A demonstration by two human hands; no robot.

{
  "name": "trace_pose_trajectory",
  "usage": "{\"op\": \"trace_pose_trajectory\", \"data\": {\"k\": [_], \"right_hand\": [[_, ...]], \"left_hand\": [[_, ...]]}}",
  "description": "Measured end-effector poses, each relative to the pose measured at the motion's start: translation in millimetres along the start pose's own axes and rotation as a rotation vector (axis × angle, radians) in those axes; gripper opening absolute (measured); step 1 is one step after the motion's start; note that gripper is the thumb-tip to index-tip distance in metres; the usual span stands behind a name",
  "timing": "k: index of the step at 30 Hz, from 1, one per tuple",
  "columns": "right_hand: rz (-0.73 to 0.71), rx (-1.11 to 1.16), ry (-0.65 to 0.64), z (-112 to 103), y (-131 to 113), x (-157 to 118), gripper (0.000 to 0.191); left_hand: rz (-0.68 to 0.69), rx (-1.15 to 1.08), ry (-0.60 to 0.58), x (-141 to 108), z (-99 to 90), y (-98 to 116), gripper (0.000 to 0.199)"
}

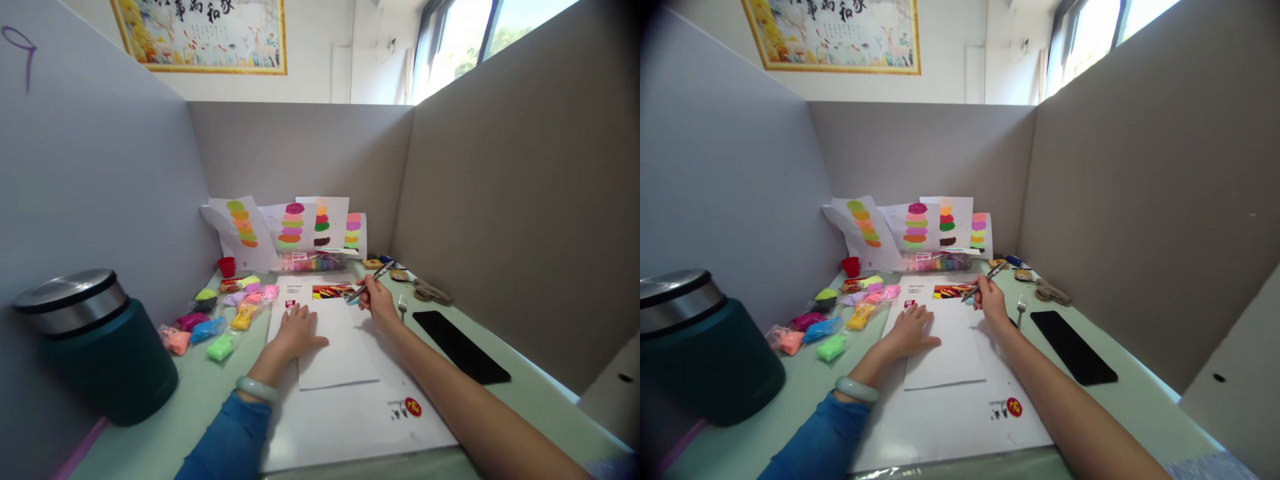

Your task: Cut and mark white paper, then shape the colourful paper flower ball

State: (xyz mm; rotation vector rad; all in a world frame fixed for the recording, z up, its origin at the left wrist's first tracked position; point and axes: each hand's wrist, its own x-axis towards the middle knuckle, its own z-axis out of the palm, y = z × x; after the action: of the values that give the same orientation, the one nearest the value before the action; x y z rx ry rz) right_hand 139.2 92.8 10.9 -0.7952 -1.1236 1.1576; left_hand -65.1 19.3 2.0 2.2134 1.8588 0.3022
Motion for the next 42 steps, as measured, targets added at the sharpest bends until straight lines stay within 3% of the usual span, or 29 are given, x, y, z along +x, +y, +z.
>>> {"op": "trace_pose_trajectory", "data": {"k": [4, 7, 11, 13, 17, 28, 42], "right_hand": [[0.070, -0.030, -0.074, 13, -32, 8, 0.042], [-0.008, -0.021, -0.128, 29, -43, 14, 0.036], [-0.115, -0.188, -0.123, 41, -17, 17, 0.027], [-0.134, -0.426, -0.132, 40, 6, 15, 0.032], [-0.153, -0.586, -0.147, 29, 37, 10, 0.037], [-0.262, -0.853, -0.143, 25, 42, 6, 0.039], [-0.315, -0.947, -0.167, 25, 47, 9, 0.035]], "left_hand": [[-0.025, 0.043, -0.109, -3, 1.6, 4, 0.074], [-0.026, 0.034, -0.102, -3, 0.2, 5, 0.073], [-0.026, 0.028, -0.091, -3, 0.7, 5, 0.074], [-0.022, 0.036, -0.094, -3, 1.3, 5, 0.075], [-0.022, 0.045, -0.097, -2, 1.6, 5, 0.076], [-0.023, 0.100, -0.121, 0, 1.6, 4, 0.080], [-0.022, 0.159, -0.149, 2, 1.4, 2, 0.082]]}}
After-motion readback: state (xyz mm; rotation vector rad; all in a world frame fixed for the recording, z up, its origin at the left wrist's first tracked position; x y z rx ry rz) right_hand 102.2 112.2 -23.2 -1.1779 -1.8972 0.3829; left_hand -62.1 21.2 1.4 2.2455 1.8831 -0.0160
